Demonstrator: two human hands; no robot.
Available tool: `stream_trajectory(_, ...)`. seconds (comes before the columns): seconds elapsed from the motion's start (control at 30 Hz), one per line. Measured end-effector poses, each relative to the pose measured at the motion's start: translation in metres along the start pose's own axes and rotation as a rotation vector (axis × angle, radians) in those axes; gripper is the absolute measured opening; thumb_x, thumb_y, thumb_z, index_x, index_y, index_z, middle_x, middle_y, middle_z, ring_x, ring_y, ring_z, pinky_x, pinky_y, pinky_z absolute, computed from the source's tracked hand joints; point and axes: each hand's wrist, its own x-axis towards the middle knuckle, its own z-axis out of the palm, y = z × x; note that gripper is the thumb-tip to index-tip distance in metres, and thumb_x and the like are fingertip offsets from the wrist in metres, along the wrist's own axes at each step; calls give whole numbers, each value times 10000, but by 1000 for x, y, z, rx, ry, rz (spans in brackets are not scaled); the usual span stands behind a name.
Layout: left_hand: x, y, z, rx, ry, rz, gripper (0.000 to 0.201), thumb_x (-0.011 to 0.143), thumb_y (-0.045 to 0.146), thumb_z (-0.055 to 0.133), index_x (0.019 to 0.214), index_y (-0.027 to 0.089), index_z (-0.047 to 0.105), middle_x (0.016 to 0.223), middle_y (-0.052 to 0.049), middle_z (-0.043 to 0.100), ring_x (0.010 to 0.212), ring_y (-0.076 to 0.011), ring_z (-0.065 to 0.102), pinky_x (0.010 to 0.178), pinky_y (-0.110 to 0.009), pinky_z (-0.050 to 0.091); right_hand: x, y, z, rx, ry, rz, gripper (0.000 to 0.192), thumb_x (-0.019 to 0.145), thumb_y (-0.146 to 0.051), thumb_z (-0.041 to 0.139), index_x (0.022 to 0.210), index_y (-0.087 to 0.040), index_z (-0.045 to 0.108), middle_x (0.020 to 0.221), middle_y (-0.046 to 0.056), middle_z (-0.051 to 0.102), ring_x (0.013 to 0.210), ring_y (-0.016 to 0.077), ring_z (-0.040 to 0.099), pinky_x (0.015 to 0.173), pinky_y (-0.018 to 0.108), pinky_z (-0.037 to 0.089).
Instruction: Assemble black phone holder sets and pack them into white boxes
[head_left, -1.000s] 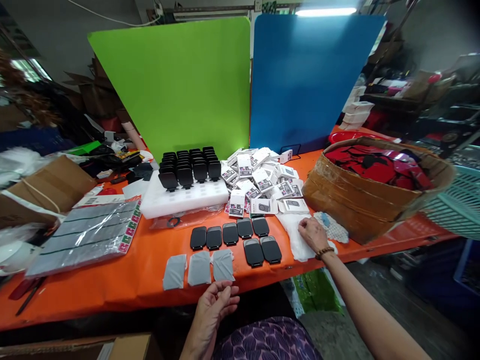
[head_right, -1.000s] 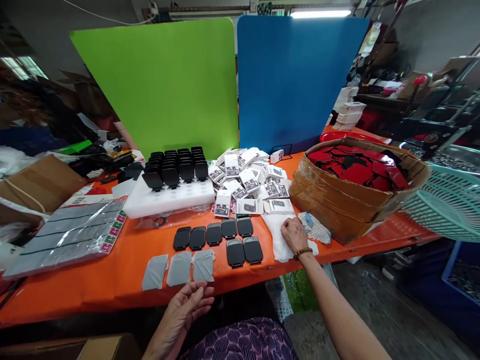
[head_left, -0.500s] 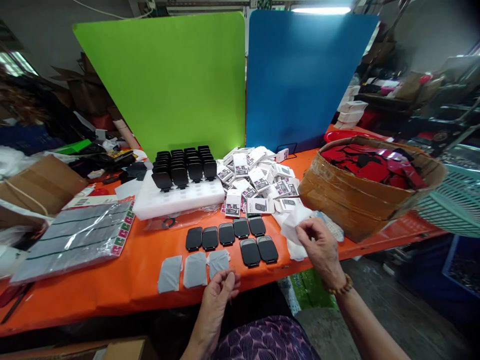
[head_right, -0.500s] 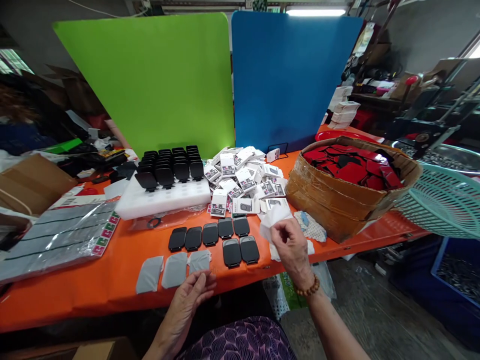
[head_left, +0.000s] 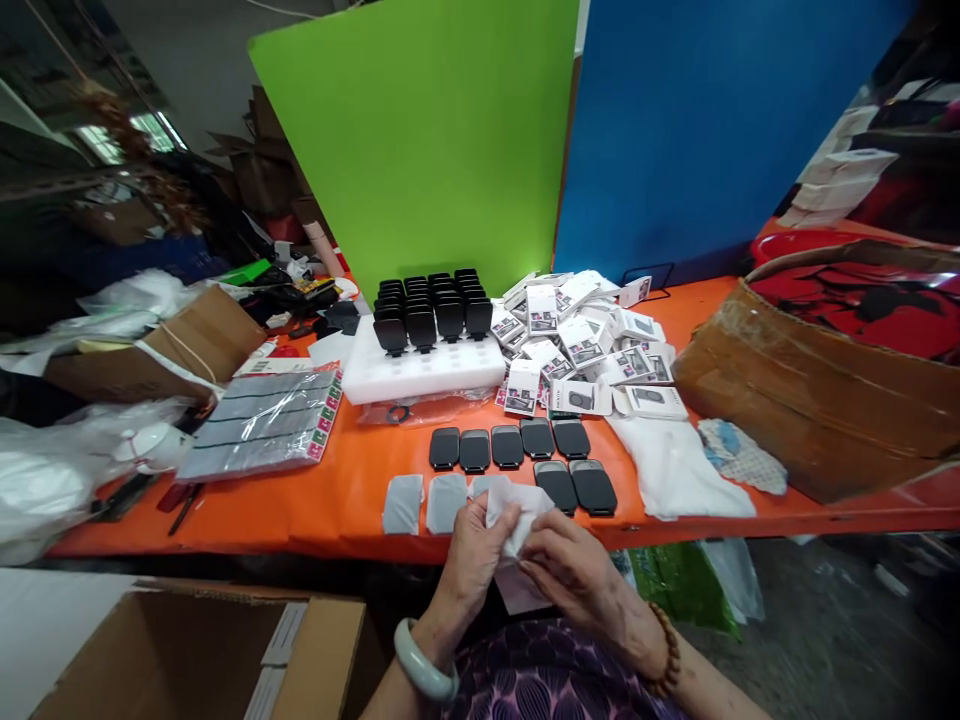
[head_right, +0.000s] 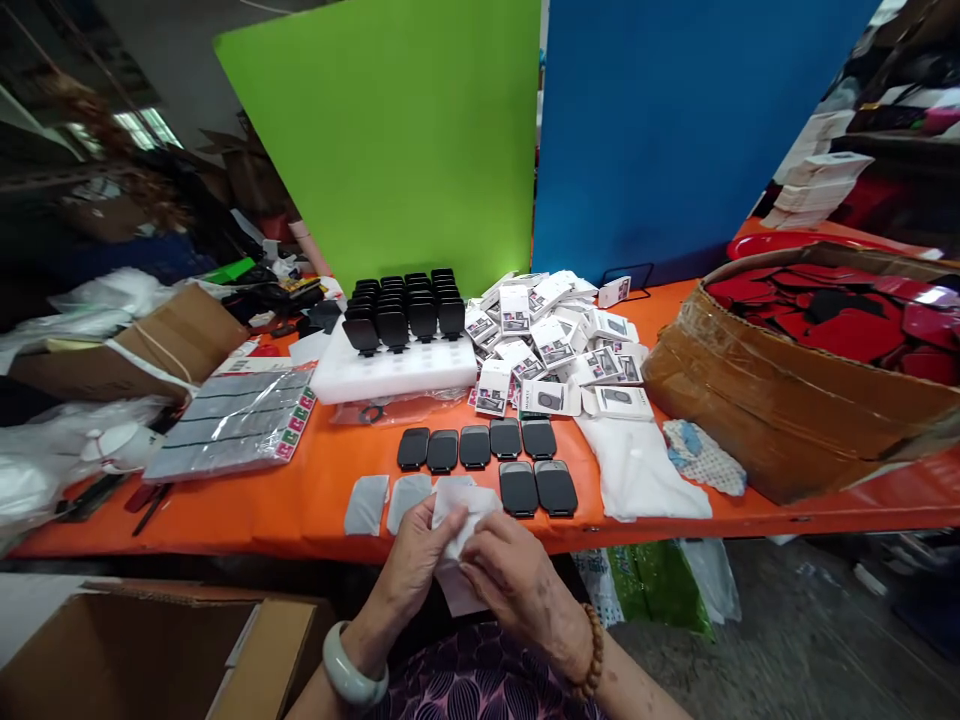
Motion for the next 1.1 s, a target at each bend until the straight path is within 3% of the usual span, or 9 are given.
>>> stream_trajectory(0.13, -8, 2, -5, -86, -61, -73, 319, 728, 406, 735, 873, 130, 668, 740, -26, 670, 676, -150, 575, 652, -256, 449, 13, 12, -16, 107, 245, 245, 407, 812, -343, 676, 1167, -237, 509, 1142, 92, 525, 1007, 217, 528, 845, 336, 472)
stream_trajectory(0.23, -13, 2, -6, -98, -134, -106, 332, 725, 391, 741, 919, 127, 687, 744, -36, 678, 693, -160, 589, 670, -267, 456, 20, 21, -21, 358, 66, 438, 382, 804, -409, 674, 1117, -222, 558, 1013, 55, 585, 868, 182, 554, 754, 301, 475)
stream_trajectory(0.33, -14, 0, -5, -31, -92, -61, 301, 752, 403, 713, 878, 131, 701, 733, -24, 661, 687, -142, 557, 655, -243, 430, 21, 22, -16, 537, -71, 545, 270, 838, -454, 620, 830, -185, 601, 754, -1, 564, 667, 125, 492, 599, 238, 410)
stream_trajectory(0.47, -12, -4, -2, 17, 105, 51, 274, 760, 409, 699, 748, 135, 698, 692, -4, 625, 669, -115, 492, 643, -220, 391, 19, 18, -7, 475, -42, 558, 343, 838, -470, 615, 679, -169, 580, 646, -28, 505, 618, 103, 419, 580, 228, 345)
stream_trajectory(0.57, -11, -5, 0, -97, 160, 27, 269, 689, 385, 762, 687, 139, 653, 642, 19, 584, 624, -97, 452, 612, -208, 369, 17, 18, -4, 546, -8, 570, 351, 816, -473, 643, 658, -160, 621, 669, -16, 527, 642, 111, 442, 602, 231, 354)
stream_trajectory(0.8, -15, -16, 2, -416, 42, -205, 400, 593, 371, 825, 665, 176, 484, 606, 51, 514, 570, -81, 427, 579, -207, 362, -5, 25, 8, 1292, 92, 852, 389, 636, -511, 797, 748, -184, 618, 683, -2, 595, 626, 130, 531, 661, 269, 450)
stream_trajectory(0.9, -14, -16, -2, -393, -19, -232, 414, 633, 424, 786, 672, 185, 451, 605, 60, 478, 549, -77, 411, 567, -214, 350, -13, 31, 7, 1277, 53, 851, 422, 659, -562, 760, 724, -191, 570, 565, -39, 503, 483, 91, 421, 506, 226, 379)
stream_trajectory(1.0, -10, -10, -11, -100, -94, -149, 338, 681, 406, 742, 674, 181, 489, 581, 71, 439, 524, -75, 366, 530, -210, 296, -11, 41, -6, 1105, -79, 782, 457, 736, -580, 680, 627, -193, 463, 513, -75, 361, 426, 59, 274, 424, 197, 244)
stream_trajectory(1.1, -7, -1, -20, 351, -153, -42, 145, 742, 304, 661, 714, 167, 622, 609, 35, 526, 583, -117, 446, 563, -233, 319, -1, 54, -26, 646, -243, 601, 341, 814, -507, 616, 728, -186, 541, 675, -27, 499, 530, 88, 394, 496, 218, 327)
